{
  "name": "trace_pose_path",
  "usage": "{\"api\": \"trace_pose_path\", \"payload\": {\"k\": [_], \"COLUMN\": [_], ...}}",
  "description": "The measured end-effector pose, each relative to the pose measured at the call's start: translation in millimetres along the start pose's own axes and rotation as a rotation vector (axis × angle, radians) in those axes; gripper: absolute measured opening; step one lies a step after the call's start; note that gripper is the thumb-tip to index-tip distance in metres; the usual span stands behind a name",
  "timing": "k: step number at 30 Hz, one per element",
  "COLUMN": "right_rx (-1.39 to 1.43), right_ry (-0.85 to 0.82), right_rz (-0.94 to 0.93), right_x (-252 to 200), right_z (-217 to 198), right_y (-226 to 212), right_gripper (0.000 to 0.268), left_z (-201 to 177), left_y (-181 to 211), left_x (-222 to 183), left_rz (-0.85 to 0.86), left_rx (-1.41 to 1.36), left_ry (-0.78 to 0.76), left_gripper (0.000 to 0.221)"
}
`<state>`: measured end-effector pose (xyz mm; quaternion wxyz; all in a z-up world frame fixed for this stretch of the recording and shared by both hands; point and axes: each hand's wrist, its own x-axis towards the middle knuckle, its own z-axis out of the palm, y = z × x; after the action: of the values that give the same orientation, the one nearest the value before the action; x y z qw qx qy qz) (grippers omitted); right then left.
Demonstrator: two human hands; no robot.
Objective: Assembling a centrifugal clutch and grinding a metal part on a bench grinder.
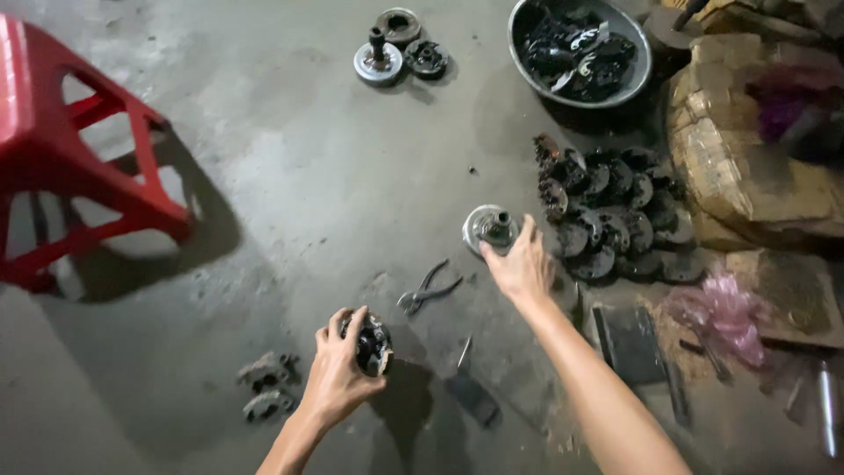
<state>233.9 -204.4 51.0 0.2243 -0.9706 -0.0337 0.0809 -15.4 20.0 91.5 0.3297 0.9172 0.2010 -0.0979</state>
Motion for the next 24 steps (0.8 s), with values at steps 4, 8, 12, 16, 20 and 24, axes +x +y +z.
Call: {"api": "trace_pose_path", "payload": {"k": [4, 8, 12, 16, 20, 24], "right_rx": [-0.01, 0.194, 0.41, 0.534, 0.483, 0.374], "right_ry": [-0.13, 0.047, 0.166, 0.096, 0.113, 0.108], "right_rz": [-0.043, -0.09, -0.056, 0.123, -0.008, -0.133], "right_x": [54, 59, 48, 60, 54, 41], "right_z": [16, 8, -42, -60, -60, -34], "right_y": [11, 32, 36, 61, 55, 29], "right_gripper": [0.077, 0.036, 0.03, 0.033, 0.03, 0.033], "left_z": [-8, 26, 80, 114, 85, 43], "left_y": [43, 74, 96, 113, 109, 56], "left_x": [71, 154, 236, 257, 222, 165], "left_rz": [-0.011, 0.151, 0.172, 0.146, 0.292, 0.31], "left_rx": [0.093, 0.294, 0.377, 0.326, 0.045, -0.069], "left_ry": [-0.084, -0.019, 0.015, 0.046, 0.07, 0.197], "left_gripper": [0.104, 0.108, 0.113, 0.112, 0.097, 0.067]}}
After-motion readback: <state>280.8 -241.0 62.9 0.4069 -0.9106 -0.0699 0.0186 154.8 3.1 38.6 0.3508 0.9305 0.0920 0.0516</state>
